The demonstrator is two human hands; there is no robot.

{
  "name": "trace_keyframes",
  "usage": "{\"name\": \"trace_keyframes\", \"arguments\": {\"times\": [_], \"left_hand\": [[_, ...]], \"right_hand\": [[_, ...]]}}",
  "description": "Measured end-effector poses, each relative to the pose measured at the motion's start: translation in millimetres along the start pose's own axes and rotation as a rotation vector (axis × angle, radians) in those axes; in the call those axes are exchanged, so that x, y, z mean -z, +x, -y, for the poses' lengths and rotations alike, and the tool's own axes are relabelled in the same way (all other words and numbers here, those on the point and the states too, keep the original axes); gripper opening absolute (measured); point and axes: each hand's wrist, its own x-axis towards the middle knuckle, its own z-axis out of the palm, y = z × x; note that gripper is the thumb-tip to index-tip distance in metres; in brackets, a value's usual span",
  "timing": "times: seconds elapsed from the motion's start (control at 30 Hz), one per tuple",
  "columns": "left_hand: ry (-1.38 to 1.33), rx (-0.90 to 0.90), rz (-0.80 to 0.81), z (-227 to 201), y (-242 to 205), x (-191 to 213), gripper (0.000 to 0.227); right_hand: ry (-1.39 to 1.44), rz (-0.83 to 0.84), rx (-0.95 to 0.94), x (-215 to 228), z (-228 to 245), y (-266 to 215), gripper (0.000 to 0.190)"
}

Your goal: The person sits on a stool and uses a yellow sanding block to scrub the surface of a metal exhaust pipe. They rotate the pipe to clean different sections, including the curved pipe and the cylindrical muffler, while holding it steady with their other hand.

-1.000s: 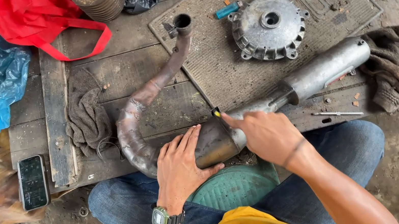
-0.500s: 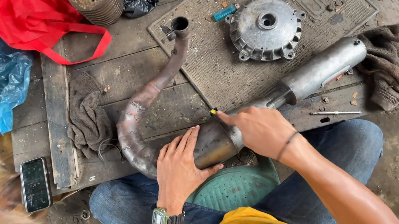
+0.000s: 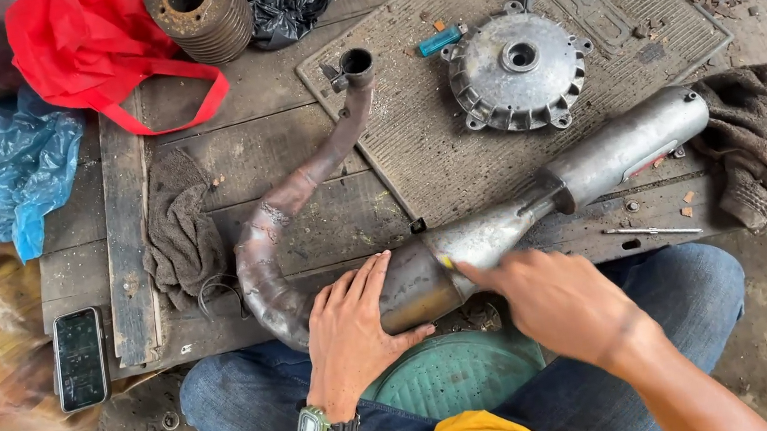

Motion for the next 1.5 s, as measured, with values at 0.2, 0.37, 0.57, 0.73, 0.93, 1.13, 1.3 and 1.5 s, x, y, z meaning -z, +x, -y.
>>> {"name": "trace_keyframes", "arguments": {"times": [0.2, 0.37, 0.57, 0.73, 0.93, 1.13, 1.3, 1.5], "left_hand": [[-0.05, -0.033, 0.087, -16.7, 16.2, 13.5, 0.109], [-0.026, -0.124, 0.101, -23.4, 31.8, 6.6, 0.09], [0.093, -0.291, -0.015, -24.4, 29.2, 4.4, 0.071], [-0.03, -0.515, -0.224, -17.0, 24.7, 3.2, 0.03], [-0.095, -0.356, -0.317, -3.0, 1.9, 12.2, 0.037], [0.019, 0.029, -0.07, 21.4, -16.5, 7.9, 0.084], [0.014, -0.002, -0.199, 27.8, -15.4, -2.4, 0.08], [0.038, -0.019, -0.27, 28.3, -15.4, -2.2, 0.076]], "right_hand": [[0.451, -0.029, -0.328, -23.0, -35.8, -43.3, 0.067], [0.597, -0.262, -0.312, -73.0, -55.9, -56.0, 0.066], [0.63, -0.238, -0.291, -89.4, -53.5, -51.1, 0.064], [0.644, -0.278, -0.248, -81.7, -45.1, -47.8, 0.065], [0.66, -0.306, -0.202, -71.5, -33.5, -47.1, 0.065], [0.675, -0.34, -0.089, -72.3, -25.3, -38.7, 0.067], [0.566, -0.322, -0.154, -65.0, -13.4, -29.7, 0.06], [0.441, -0.479, -0.119, -92.3, 8.0, -7.3, 0.061]]}}
